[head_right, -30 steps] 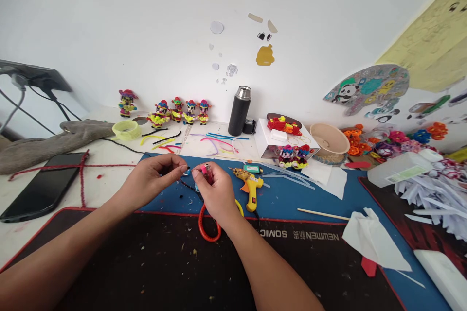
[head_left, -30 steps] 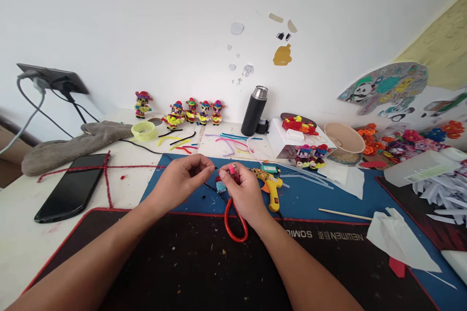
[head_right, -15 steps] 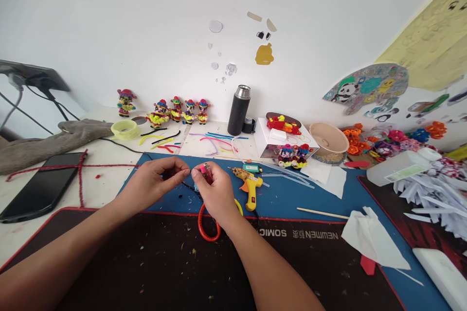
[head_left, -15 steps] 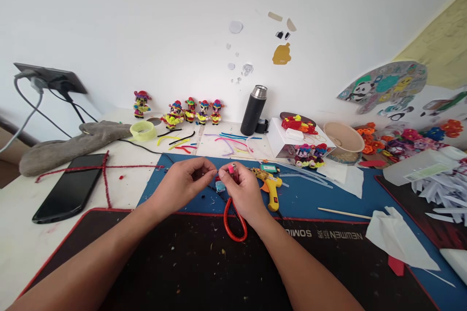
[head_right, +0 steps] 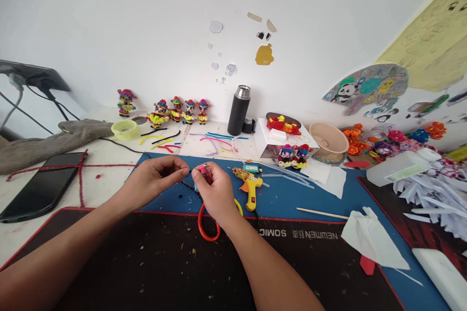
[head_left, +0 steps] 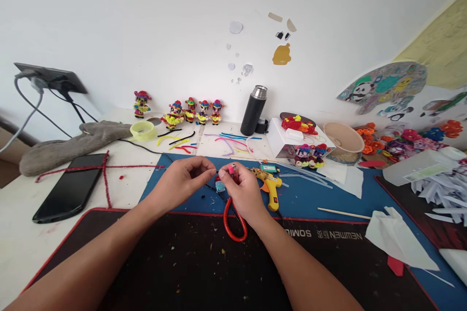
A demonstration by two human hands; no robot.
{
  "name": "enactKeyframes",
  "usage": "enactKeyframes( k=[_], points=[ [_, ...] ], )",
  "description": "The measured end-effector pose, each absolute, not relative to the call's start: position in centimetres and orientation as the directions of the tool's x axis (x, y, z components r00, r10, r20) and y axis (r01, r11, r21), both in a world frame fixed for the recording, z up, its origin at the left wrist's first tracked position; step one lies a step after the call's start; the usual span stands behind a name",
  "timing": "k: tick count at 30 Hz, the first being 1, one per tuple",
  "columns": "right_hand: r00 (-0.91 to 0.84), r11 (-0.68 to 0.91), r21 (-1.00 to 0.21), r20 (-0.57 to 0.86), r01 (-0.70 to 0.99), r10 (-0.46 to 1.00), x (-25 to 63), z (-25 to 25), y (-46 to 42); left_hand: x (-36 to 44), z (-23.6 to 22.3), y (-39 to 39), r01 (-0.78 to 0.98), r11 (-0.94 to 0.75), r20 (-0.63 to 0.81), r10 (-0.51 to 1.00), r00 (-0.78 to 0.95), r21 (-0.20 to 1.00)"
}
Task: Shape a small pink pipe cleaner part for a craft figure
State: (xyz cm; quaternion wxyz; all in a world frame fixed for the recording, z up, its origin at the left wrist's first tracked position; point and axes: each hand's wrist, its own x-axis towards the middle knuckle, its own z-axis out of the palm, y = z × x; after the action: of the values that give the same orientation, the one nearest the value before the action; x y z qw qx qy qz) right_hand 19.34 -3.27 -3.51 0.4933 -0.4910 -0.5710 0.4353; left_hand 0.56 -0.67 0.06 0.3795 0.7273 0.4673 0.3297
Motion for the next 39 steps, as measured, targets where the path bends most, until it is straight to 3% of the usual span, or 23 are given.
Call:
enactKeyframes(
  k=[39],
  points=[
    [-0.038,0.178,-0.969,0.174,0.170,0.984,19.07,-3.20,-3.54,0.67,0.27,-0.96,0.396,-0.237,0.087,0.928,0.362,0.887]
  ],
)
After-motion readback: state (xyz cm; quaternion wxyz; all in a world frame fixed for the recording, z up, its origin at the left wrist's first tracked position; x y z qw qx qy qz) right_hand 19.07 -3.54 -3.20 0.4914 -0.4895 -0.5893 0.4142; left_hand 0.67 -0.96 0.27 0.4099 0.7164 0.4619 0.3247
